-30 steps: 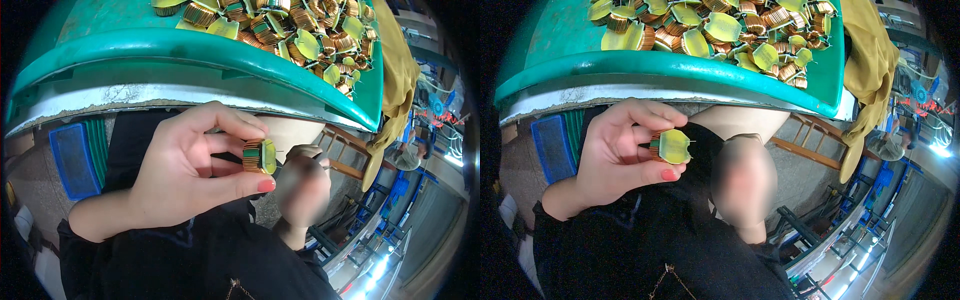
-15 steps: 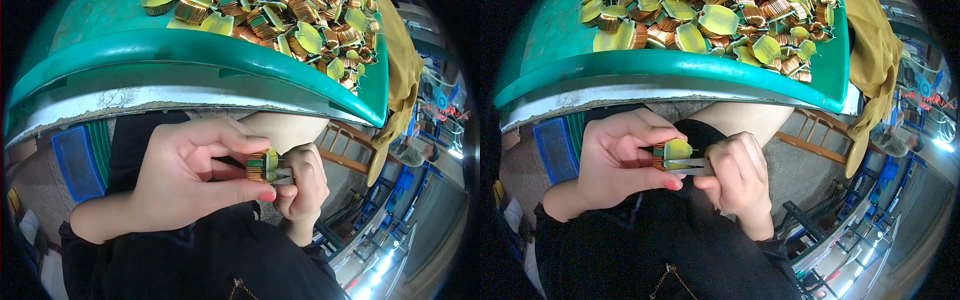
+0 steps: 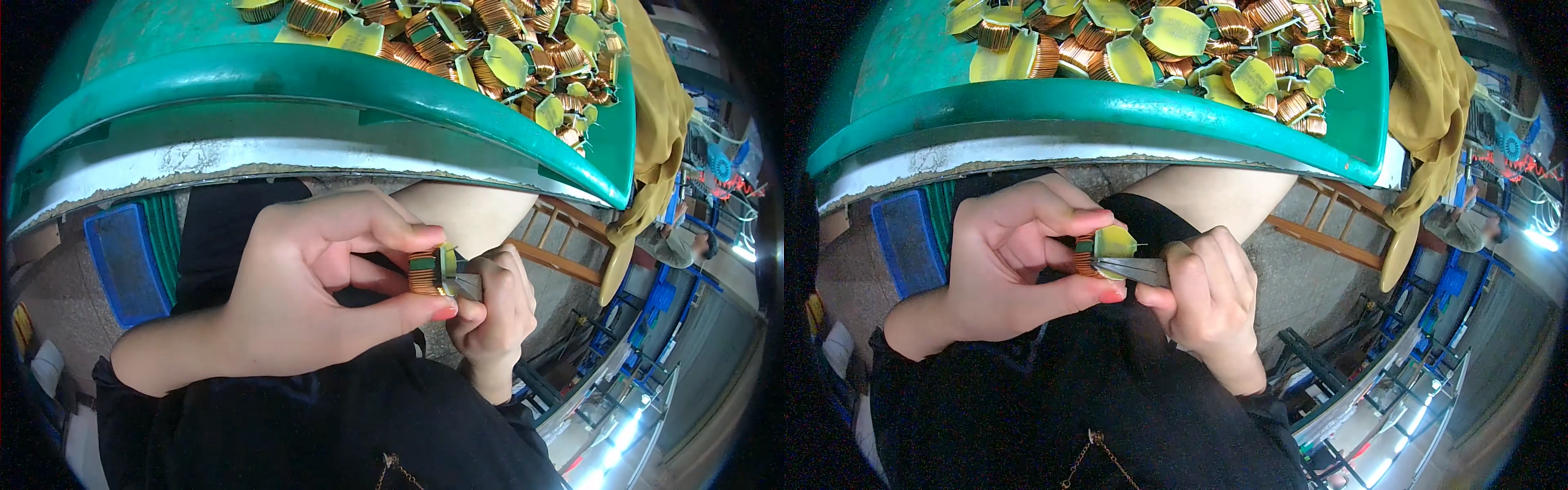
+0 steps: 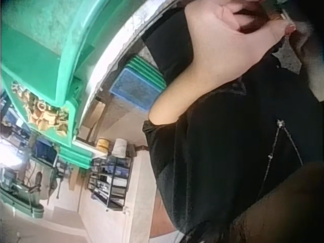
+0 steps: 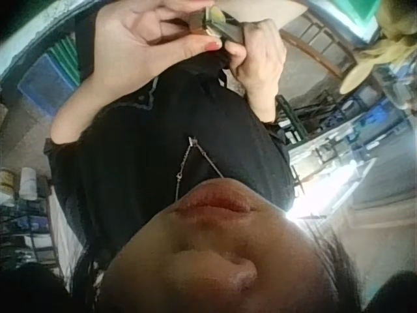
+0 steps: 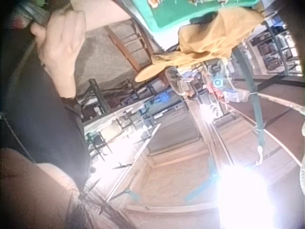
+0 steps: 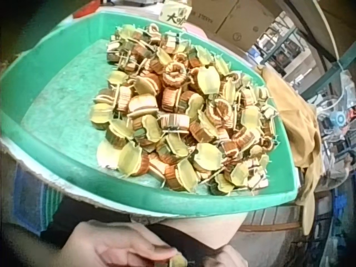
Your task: Trimming excess material from small gold-colored metal components using scissors.
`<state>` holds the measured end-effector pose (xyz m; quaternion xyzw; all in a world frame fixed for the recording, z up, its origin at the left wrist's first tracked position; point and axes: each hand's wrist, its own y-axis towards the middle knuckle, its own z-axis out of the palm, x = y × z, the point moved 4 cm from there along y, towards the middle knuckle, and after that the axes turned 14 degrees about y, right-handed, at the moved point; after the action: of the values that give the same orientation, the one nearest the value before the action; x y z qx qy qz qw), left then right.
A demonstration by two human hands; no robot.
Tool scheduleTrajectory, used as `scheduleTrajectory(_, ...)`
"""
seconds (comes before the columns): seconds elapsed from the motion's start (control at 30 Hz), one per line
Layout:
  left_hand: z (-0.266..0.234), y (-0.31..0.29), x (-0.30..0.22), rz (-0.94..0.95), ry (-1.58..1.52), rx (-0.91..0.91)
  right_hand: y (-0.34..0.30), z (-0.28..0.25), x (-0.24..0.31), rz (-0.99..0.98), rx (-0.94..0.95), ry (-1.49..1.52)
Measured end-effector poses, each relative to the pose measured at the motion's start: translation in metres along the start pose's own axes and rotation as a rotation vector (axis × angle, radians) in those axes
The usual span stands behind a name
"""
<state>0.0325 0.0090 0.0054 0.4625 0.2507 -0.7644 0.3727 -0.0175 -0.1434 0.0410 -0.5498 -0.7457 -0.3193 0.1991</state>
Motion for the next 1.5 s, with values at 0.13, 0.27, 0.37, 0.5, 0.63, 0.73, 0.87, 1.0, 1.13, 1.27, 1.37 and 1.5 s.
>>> scheduleTrajectory(0.13,0.001,0.003,-0.008,-0.158,-0.092,0.015,0.0,-0.003,-0.001,0.061,-0.133,0.22)
scheduleTrajectory(0.27,0.002,0.003,-0.004,-0.287,-0.2,0.045,-0.002,-0.01,-0.006,0.198,-0.189,0.499)
scheduleTrajectory(0.37,0.001,0.002,0.004,-0.198,-0.264,0.087,-0.005,-0.013,-0.011,0.438,-0.027,0.671)
scheduleTrajectory(0.5,0.005,0.003,0.005,-0.315,-0.372,0.16,-0.009,-0.02,-0.014,0.534,0.099,0.753)
scheduleTrajectory(0.63,0.007,0.003,0.004,-0.384,-0.43,0.164,-0.005,-0.025,-0.011,0.603,0.21,0.769)
scheduleTrajectory(0.73,0.008,0.002,0.004,-0.411,-0.45,0.142,0.0,-0.028,-0.008,0.636,0.28,0.76)
scheduleTrajectory(0.87,0.011,-0.001,0.004,-0.458,-0.522,0.186,-0.001,-0.029,-0.008,0.766,0.362,0.817)
scheduleTrajectory(1.0,0.009,-0.001,0.008,-0.452,-0.488,0.18,0.004,-0.03,-0.008,0.729,0.447,0.714)
scheduleTrajectory(1.13,0.008,-0.002,0.011,-0.457,-0.474,0.171,0.01,-0.029,-0.003,0.697,0.481,0.653)
scheduleTrajectory(1.27,0.007,-0.003,0.012,-0.47,-0.469,0.162,0.012,-0.027,-0.002,0.681,0.491,0.631)
scheduleTrajectory(1.37,0.006,-0.003,0.013,-0.483,-0.467,0.161,0.011,-0.026,-0.003,0.691,0.498,0.643)
scheduleTrajectory(1.5,0.006,-0.003,0.013,-0.476,-0.473,0.159,0.011,-0.026,-0.002,0.717,0.493,0.662)
